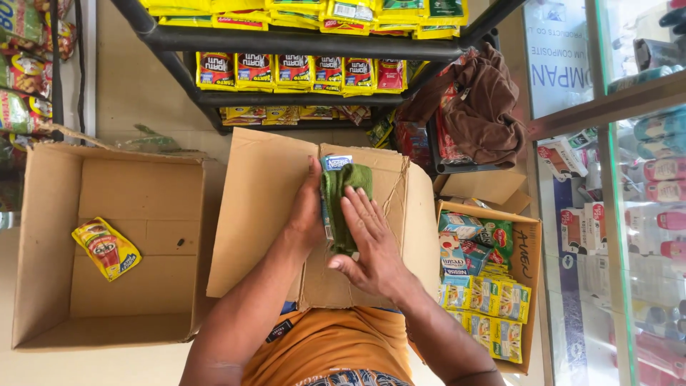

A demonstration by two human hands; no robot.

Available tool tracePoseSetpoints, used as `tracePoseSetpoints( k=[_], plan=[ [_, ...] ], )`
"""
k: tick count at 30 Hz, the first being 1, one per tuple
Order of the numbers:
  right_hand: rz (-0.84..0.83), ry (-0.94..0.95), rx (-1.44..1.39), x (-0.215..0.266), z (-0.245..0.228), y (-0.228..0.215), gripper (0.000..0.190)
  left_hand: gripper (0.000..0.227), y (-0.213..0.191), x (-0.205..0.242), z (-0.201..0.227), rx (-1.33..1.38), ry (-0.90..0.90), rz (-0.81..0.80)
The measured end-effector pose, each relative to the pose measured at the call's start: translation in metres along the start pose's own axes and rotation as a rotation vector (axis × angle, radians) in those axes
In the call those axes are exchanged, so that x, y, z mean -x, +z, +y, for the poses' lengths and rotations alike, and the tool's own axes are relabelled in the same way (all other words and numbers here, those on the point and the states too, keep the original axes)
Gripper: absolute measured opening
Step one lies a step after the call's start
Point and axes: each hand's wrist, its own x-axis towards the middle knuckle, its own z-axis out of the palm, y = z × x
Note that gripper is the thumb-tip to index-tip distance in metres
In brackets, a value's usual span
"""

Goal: The person wipes down cartons of cream with a cloth.

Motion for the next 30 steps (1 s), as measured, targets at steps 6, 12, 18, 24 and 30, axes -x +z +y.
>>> tracePoseSetpoints(
  k=[6,12,18,24,30],
  plan=[
    [0.18,0.112,-0.183,0.009,0.007,-0.011,0.097,0.06,0.001,0.001,0.003,-0.026,0.104,-0.049],
    [0.066,0.248,-0.216,-0.018,0.022,0.02,0.099,0.057,-0.011,-0.002,-0.006,0.107,0.041,-0.121],
    [0.321,0.443,0.089,-0.038,0.009,0.009,0.065,0.053,0.005,0.002,0.001,-0.061,0.166,0.031],
    [0.307,0.586,0.124,-0.072,0.009,0.001,0.031,0.051,-0.012,-0.006,-0.007,-0.103,0.193,0.028],
    [0.504,0.502,-0.152,-0.052,0.025,0.005,0.01,0.053,0.001,-0.002,-0.002,-0.117,0.151,0.057]
  ],
)
